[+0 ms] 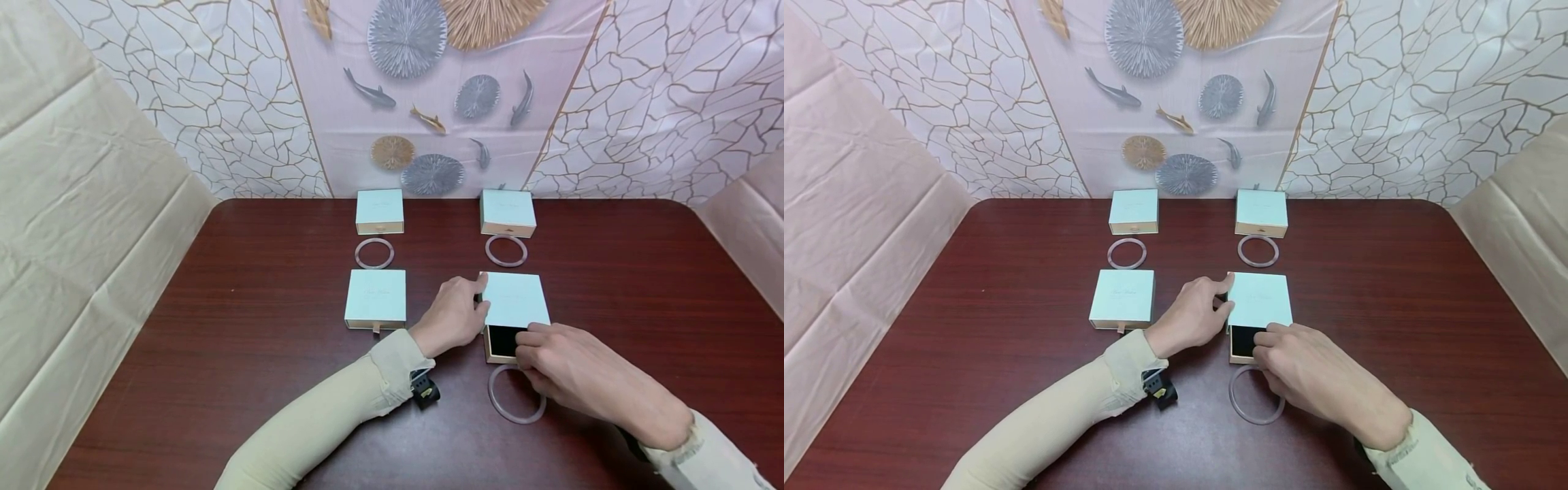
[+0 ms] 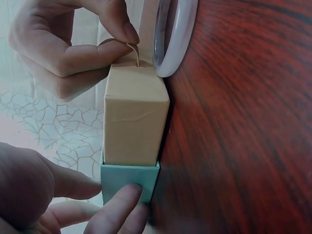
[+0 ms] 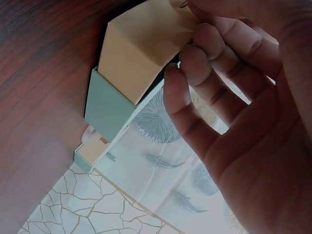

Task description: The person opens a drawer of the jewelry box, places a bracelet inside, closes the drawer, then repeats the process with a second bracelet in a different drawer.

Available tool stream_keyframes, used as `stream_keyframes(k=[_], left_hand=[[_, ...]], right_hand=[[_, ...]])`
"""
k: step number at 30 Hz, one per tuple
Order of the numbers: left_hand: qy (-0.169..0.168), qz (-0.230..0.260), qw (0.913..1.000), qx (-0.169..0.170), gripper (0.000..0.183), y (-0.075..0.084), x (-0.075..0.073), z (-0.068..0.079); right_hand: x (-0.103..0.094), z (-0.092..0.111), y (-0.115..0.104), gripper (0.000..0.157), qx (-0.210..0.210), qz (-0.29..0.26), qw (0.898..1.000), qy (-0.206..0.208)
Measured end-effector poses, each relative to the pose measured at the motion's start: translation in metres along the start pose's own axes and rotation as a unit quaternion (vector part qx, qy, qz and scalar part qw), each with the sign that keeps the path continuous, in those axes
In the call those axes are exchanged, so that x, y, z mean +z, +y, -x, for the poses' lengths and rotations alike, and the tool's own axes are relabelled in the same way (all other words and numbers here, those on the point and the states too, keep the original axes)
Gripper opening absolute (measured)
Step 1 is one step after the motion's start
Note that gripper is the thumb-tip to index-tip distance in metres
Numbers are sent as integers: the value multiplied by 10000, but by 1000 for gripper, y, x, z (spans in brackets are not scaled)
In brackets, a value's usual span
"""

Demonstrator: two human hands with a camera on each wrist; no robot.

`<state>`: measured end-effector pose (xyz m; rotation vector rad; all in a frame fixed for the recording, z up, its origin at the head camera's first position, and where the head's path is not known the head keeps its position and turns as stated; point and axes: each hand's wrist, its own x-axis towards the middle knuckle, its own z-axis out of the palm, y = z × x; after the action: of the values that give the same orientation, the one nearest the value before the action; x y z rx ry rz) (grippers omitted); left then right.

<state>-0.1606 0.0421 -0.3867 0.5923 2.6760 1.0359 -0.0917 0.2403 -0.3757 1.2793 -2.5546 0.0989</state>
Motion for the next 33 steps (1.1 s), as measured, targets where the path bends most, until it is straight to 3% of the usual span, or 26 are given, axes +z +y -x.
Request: stream_keyframes(k=[33], left_hand=[[44,195,9996,-206,51,2,1,2]], right_hand=[[-2,1,-1,39,-175,69,9998,-15]])
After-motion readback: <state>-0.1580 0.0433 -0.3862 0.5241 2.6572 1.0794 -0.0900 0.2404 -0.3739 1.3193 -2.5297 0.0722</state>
